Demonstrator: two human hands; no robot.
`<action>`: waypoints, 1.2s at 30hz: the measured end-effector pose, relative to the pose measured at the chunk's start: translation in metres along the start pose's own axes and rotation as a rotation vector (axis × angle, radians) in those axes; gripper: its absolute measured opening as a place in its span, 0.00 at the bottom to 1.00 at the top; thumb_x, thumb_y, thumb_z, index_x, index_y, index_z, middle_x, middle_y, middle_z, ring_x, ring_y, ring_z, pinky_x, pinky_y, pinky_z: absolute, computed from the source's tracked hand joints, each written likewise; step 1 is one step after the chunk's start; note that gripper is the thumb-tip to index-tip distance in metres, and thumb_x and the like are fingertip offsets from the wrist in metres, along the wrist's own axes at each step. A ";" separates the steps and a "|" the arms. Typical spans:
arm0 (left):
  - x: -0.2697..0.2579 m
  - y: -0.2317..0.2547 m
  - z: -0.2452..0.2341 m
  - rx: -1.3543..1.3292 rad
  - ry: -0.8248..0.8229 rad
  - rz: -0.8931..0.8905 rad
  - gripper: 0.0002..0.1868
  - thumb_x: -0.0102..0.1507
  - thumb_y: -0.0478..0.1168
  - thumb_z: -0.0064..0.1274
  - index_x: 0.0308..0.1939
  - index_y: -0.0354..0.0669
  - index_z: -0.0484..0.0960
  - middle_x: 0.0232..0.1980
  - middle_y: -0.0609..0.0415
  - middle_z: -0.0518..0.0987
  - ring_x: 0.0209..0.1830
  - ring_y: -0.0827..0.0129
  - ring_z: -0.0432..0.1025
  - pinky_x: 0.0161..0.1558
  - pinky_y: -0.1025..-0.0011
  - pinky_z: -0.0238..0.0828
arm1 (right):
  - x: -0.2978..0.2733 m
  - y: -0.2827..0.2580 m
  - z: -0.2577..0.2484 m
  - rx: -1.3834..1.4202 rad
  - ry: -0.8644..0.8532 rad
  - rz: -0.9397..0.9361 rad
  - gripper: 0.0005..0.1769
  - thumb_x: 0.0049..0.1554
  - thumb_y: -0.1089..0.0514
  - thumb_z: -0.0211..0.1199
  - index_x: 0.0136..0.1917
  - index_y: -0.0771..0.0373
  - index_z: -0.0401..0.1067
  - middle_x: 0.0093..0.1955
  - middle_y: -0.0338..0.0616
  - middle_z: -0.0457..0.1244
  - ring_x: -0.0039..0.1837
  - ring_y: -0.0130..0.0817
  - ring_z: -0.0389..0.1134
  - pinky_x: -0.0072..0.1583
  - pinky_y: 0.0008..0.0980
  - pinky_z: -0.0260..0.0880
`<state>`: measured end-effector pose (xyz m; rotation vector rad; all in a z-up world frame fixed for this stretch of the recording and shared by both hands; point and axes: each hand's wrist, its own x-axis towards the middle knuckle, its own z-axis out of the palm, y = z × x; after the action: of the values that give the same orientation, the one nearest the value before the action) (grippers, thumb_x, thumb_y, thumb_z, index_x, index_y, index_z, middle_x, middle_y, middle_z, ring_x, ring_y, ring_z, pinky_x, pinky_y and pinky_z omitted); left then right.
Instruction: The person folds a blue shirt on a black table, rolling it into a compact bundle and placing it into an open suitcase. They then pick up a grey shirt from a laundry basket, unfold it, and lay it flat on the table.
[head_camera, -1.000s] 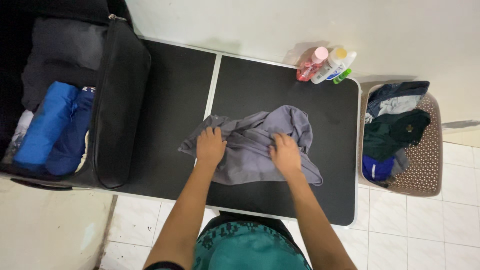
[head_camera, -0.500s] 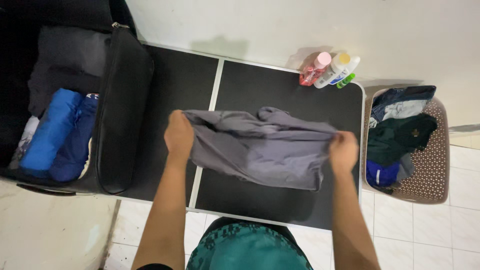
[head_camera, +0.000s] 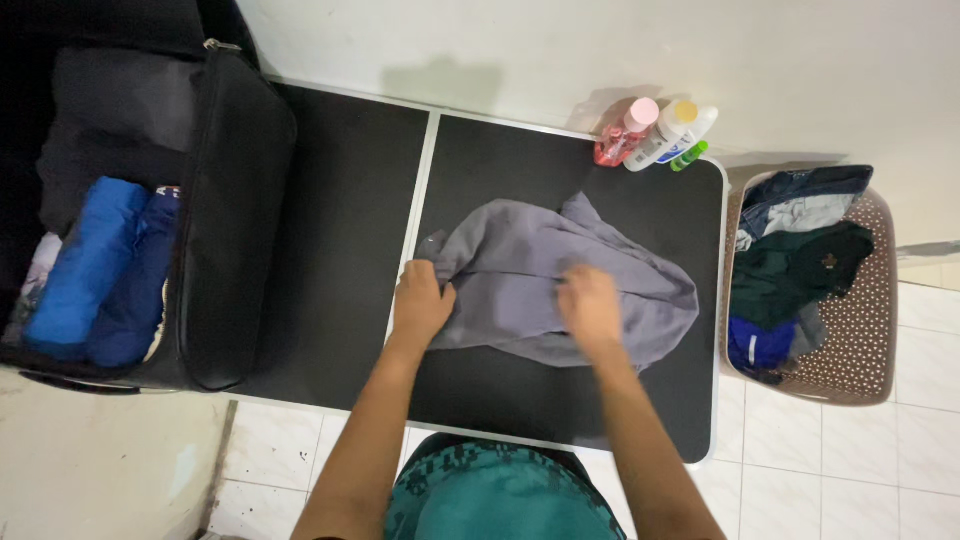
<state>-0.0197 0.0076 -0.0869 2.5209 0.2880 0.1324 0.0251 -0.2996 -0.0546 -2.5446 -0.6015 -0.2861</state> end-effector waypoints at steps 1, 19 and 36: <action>0.002 0.001 0.003 0.048 0.002 0.024 0.19 0.56 0.41 0.57 0.45 0.34 0.69 0.48 0.35 0.71 0.48 0.39 0.71 0.49 0.49 0.69 | 0.009 -0.021 0.013 0.015 -0.024 -0.042 0.13 0.54 0.61 0.64 0.53 0.65 0.75 0.58 0.52 0.67 0.61 0.53 0.65 0.64 0.49 0.64; 0.025 -0.019 -0.054 0.607 0.017 -0.113 0.18 0.60 0.49 0.56 0.46 0.38 0.81 0.49 0.44 0.76 0.49 0.54 0.76 0.49 0.60 0.75 | -0.018 -0.037 -0.015 -0.024 0.004 -0.332 0.04 0.53 0.59 0.67 0.43 0.59 0.75 0.53 0.43 0.66 0.55 0.44 0.67 0.54 0.43 0.65; -0.036 0.008 0.015 0.132 -0.188 0.509 0.12 0.61 0.47 0.56 0.40 0.44 0.79 0.43 0.46 0.76 0.46 0.52 0.71 0.48 0.54 0.66 | 0.039 -0.053 0.074 -0.134 -0.358 -0.288 0.03 0.55 0.57 0.65 0.44 0.56 0.77 0.46 0.41 0.67 0.55 0.42 0.67 0.56 0.42 0.67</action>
<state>-0.0508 -0.0157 -0.0959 2.6603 -0.4372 0.0746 0.0412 -0.2055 -0.0827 -2.6545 -1.1228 0.0374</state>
